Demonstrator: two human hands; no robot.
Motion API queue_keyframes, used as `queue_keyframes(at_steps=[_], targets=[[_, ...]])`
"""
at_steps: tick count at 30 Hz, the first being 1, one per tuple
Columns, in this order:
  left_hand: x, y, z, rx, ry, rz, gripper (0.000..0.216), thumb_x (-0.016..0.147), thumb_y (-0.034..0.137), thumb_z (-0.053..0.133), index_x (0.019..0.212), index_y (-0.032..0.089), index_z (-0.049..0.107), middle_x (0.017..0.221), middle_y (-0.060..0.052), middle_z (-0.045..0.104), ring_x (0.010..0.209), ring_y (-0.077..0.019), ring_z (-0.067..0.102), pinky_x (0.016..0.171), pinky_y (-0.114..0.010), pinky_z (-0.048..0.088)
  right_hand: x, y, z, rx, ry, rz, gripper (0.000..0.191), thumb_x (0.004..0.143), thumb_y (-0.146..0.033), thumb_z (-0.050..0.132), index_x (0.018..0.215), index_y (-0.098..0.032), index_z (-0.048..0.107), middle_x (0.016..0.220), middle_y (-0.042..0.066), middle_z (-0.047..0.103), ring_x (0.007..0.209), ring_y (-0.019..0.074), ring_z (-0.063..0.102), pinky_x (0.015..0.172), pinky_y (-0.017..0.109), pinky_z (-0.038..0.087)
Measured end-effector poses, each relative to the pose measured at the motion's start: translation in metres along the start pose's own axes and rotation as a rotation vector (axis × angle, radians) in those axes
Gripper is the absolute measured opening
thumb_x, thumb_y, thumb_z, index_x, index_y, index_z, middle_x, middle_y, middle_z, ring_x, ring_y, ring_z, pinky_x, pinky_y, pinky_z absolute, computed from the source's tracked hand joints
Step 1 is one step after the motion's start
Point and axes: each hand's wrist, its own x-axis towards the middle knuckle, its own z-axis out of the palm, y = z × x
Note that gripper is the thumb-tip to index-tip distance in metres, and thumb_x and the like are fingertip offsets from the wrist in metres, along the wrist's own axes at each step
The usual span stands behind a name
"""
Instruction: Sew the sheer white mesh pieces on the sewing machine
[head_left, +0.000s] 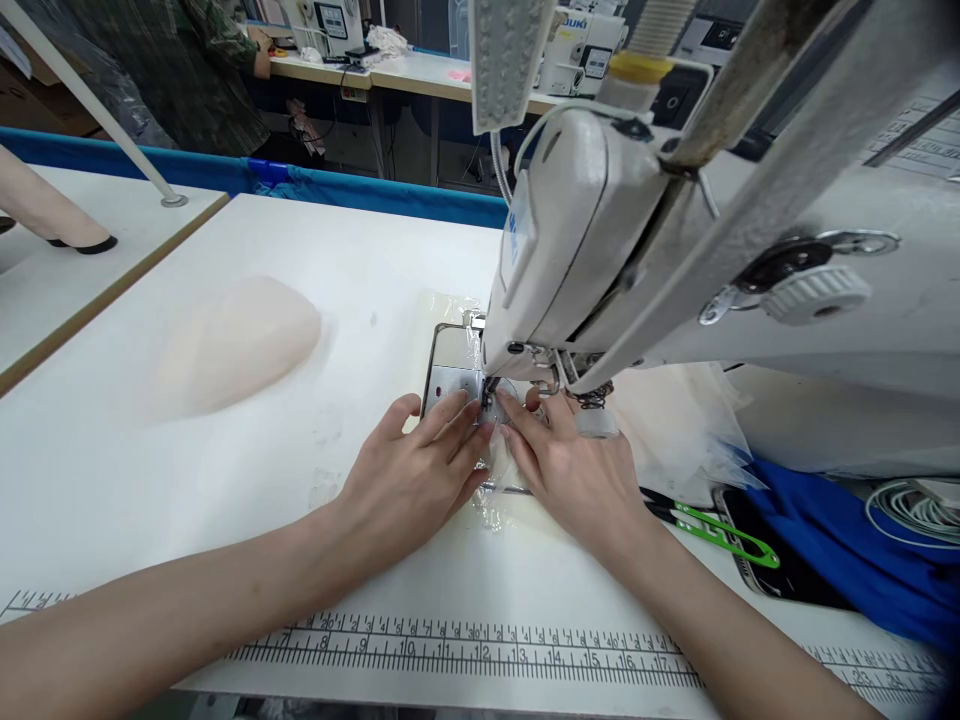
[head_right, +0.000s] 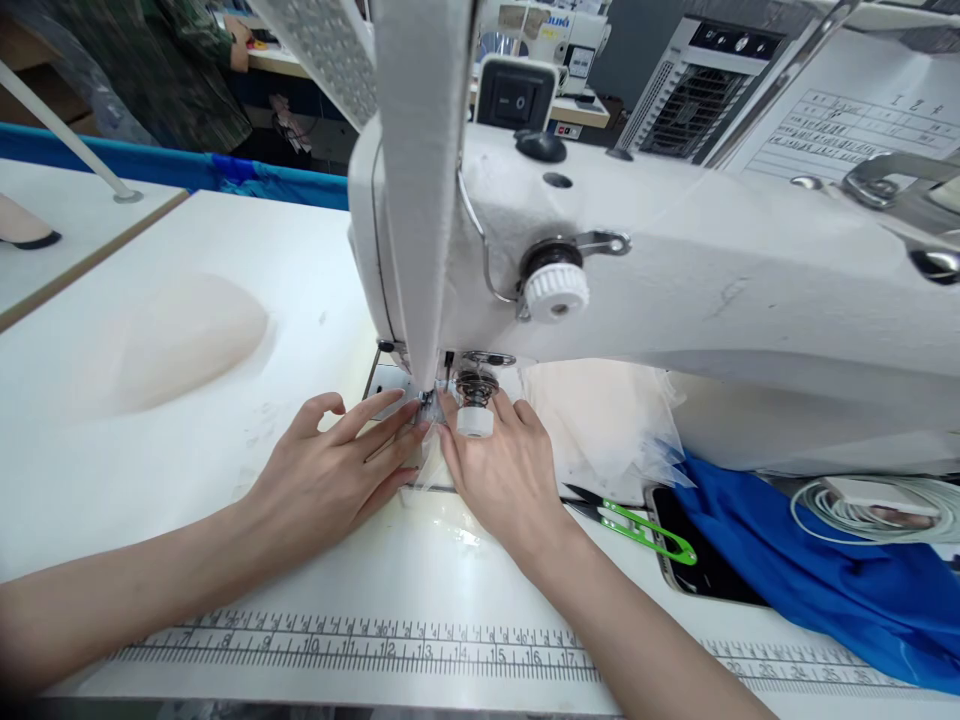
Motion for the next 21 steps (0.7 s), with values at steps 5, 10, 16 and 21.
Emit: queue_keyframes(at_steps=[5, 10, 16, 21], targets=[[0.001, -0.002, 0.000, 0.009, 0.021, 0.000, 0.028, 0.100, 0.030, 0.043, 0.116, 0.017, 0.062, 0.121, -0.005, 0.068, 0.123, -0.0204, 0.051, 0.089, -0.039, 0.033, 0.000, 0.001, 0.001, -0.017, 0.002, 0.003, 0.037, 0.099, -0.033, 0.042, 0.129, -0.022, 0.061, 0.092, 0.010, 0.069, 0.086, 0.0221, 0.057, 0.070, 0.033, 0.039], [0.000, -0.002, 0.002, 0.008, 0.025, -0.014, 0.028, 0.099, 0.031, 0.047, 0.118, 0.017, 0.062, 0.121, -0.005, 0.068, 0.123, -0.0212, 0.051, 0.089, -0.041, 0.034, 0.002, 0.002, 0.003, -0.012, 0.014, 0.008, 0.036, 0.098, -0.032, 0.042, 0.127, -0.023, 0.062, 0.092, 0.010, 0.070, 0.085, 0.0227, 0.059, 0.069, 0.033, 0.039], [0.001, -0.007, -0.005, -0.130, 0.054, -0.004, 0.024, 0.097, 0.024, 0.049, 0.113, 0.016, 0.064, 0.115, -0.004, 0.069, 0.106, -0.0198, 0.058, 0.084, -0.038, 0.037, 0.000, 0.007, -0.020, 0.160, -0.008, -0.002, 0.028, 0.097, -0.026, 0.046, 0.111, -0.022, 0.070, 0.091, 0.007, 0.071, 0.082, 0.0201, 0.063, 0.067, 0.031, 0.040], [0.005, -0.019, -0.017, -0.440, -0.208, 0.052, 0.037, 0.089, 0.039, 0.058, 0.118, 0.017, 0.063, 0.116, -0.004, 0.065, 0.096, -0.0197, 0.060, 0.079, -0.036, 0.040, -0.003, 0.010, -0.048, 0.571, -0.371, -0.010, 0.022, 0.083, -0.043, 0.068, 0.096, -0.025, 0.066, 0.099, 0.000, 0.067, 0.074, 0.0152, 0.064, 0.057, 0.026, 0.043]])
